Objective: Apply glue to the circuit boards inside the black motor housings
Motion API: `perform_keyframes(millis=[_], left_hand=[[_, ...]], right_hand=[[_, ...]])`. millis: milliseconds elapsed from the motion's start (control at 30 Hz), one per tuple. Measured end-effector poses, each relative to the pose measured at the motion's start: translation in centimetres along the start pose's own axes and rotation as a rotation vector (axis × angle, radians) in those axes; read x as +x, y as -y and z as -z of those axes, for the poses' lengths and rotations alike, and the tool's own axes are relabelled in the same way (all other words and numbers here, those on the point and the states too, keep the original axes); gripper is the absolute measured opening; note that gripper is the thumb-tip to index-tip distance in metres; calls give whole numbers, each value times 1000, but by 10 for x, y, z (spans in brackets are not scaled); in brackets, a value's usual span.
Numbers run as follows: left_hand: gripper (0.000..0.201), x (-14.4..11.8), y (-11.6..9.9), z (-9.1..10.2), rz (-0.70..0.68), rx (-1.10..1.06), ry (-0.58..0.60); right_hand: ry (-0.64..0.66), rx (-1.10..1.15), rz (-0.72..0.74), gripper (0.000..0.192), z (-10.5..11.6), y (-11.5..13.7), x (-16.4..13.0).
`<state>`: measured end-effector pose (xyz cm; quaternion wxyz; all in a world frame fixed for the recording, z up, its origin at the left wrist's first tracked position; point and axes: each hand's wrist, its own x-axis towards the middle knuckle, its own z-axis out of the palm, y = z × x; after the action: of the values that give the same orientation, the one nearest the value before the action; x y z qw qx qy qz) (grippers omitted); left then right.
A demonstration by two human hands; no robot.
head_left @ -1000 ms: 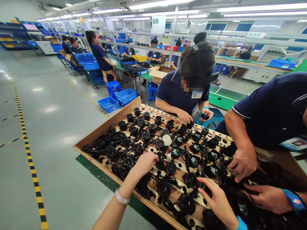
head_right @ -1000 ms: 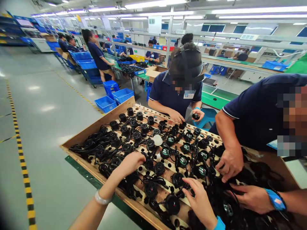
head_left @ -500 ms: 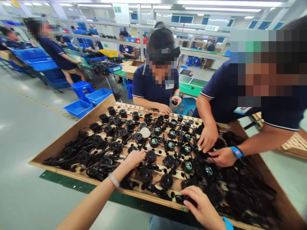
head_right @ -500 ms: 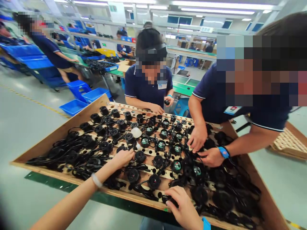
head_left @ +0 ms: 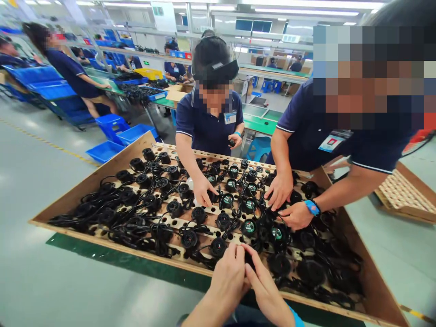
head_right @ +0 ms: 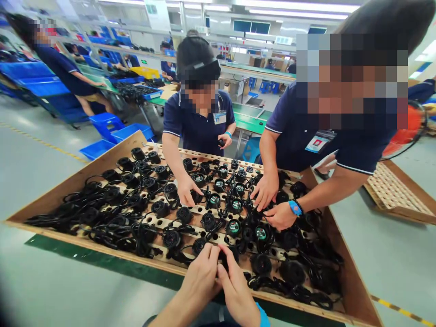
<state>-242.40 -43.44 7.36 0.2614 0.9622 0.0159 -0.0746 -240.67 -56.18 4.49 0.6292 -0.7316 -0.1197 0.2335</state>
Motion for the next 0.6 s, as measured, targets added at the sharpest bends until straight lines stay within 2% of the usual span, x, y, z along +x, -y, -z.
perform_keyframes(millis=[100,167,200,333,467,600], left_hand=[[58,8,-5,-12,-46,-224,78],[53,19,1,-12,-69,-420,160],[47,26,4,-12,-39,-457,175],[30,67,16,-20,197,-203,-17],[26,98,20,-41,322,-237,-50],[20,99,17,-61,390,-318,-142]], right_hand=[[6,162,-106,51,19,-8,3],[41,309,-230,49,39,-13,6],[44,375,-284,48,50,-15,9],[-38,509,-343,56,92,-20,27],[-17,593,-330,43,123,-23,50],[59,654,-347,37,144,-26,69]])
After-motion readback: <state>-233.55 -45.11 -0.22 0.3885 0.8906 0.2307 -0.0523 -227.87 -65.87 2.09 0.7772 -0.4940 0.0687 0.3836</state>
